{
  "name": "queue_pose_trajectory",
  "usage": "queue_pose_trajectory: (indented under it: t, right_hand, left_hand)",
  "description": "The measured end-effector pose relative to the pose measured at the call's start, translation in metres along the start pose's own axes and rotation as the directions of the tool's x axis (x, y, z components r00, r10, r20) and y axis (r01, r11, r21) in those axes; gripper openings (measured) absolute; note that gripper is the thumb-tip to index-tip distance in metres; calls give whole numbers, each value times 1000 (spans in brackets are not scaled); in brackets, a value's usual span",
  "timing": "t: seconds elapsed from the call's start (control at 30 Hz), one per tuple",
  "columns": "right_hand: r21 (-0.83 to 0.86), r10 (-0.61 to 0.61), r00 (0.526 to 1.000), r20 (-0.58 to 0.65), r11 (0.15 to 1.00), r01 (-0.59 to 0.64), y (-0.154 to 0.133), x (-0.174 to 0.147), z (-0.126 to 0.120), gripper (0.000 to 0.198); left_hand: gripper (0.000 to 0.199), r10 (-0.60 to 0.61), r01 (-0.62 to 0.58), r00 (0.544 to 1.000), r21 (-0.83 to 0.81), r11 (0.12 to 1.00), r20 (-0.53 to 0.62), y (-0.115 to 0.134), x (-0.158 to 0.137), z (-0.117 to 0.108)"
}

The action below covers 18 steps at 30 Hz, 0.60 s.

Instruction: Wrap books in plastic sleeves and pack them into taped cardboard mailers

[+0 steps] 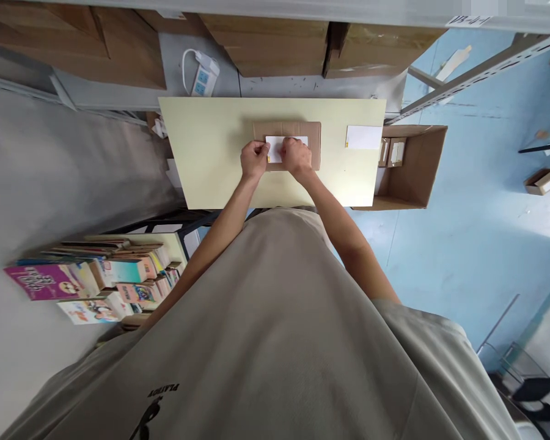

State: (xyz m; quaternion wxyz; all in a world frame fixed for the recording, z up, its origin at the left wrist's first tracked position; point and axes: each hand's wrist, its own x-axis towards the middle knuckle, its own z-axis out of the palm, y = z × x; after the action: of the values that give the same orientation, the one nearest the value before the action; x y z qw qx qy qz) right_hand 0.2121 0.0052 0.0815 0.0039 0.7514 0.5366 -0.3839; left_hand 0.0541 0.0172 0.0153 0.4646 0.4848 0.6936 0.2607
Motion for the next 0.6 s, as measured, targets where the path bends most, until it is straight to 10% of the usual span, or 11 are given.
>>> queue_pose_trajectory:
  t: [0.6]
  right_hand:
    - [38,8,996,-85,999,-4,-20,17,10,28]
  left_hand:
    - [6,42,-42,999,-41,998,16,4,-18,-4]
